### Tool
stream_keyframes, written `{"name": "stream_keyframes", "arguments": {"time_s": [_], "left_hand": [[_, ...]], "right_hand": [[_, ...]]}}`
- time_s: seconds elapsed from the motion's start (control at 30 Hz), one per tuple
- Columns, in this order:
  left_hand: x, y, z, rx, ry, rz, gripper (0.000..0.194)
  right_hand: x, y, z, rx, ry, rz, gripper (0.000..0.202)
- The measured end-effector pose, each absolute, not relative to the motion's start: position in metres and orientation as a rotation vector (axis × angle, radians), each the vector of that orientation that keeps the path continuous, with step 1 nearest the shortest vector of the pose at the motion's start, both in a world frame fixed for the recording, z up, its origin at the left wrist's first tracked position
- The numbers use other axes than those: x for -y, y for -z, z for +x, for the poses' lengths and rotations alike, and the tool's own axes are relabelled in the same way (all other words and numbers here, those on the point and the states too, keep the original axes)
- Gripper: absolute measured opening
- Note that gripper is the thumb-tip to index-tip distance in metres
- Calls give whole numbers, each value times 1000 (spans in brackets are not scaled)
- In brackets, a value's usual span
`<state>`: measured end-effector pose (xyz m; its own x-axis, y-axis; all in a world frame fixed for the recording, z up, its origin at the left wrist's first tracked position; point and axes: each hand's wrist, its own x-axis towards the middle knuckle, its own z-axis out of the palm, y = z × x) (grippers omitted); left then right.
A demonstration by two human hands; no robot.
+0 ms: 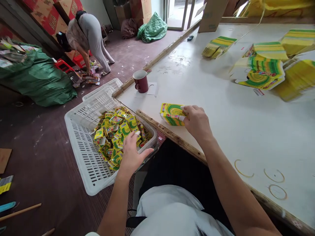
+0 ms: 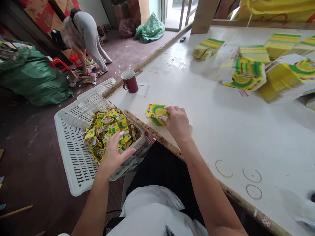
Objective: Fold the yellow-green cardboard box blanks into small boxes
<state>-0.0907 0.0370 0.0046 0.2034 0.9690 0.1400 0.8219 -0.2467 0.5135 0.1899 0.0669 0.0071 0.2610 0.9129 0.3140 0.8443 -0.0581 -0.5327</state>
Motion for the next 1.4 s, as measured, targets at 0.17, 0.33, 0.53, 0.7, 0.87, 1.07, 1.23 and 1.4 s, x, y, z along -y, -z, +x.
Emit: {"name": "stream_keyframes", "arguments": {"time_s": [0.17,0.33,0.53,0.7,0.87,1.07,1.23,1.4], "left_hand": [[-26,-4,-68,-1431,-566,2052,52],[-23,-8,-58,-1316,-558,1989,45],[-17,-14,-51,-1246,-581,1906,43],[-17,-11,-43,-1088,-627,1623,49],[-18,-9,-14,-811,-1000,1048,87],[-12,-10,9,-969,-1326,1022,66],[-8,-13,8,-1029,-1288,1164,75],[-11,-22,16,-984,-1430,824,60]], "right_hand": [[-62,1,187,1535,-91,-1909,37],[-56,2,183,1513,-47,-1939,34],[-60,4,181,1421,-6,-1909,23],[-50,-15,183,1242,-253,-1723,24],[-3,-27,150,1258,-818,-1386,38],[30,-20,117,994,-1264,-1214,35],[32,-26,125,1007,-1321,-1137,41],[44,-27,108,1176,-1208,-1210,50]]}}
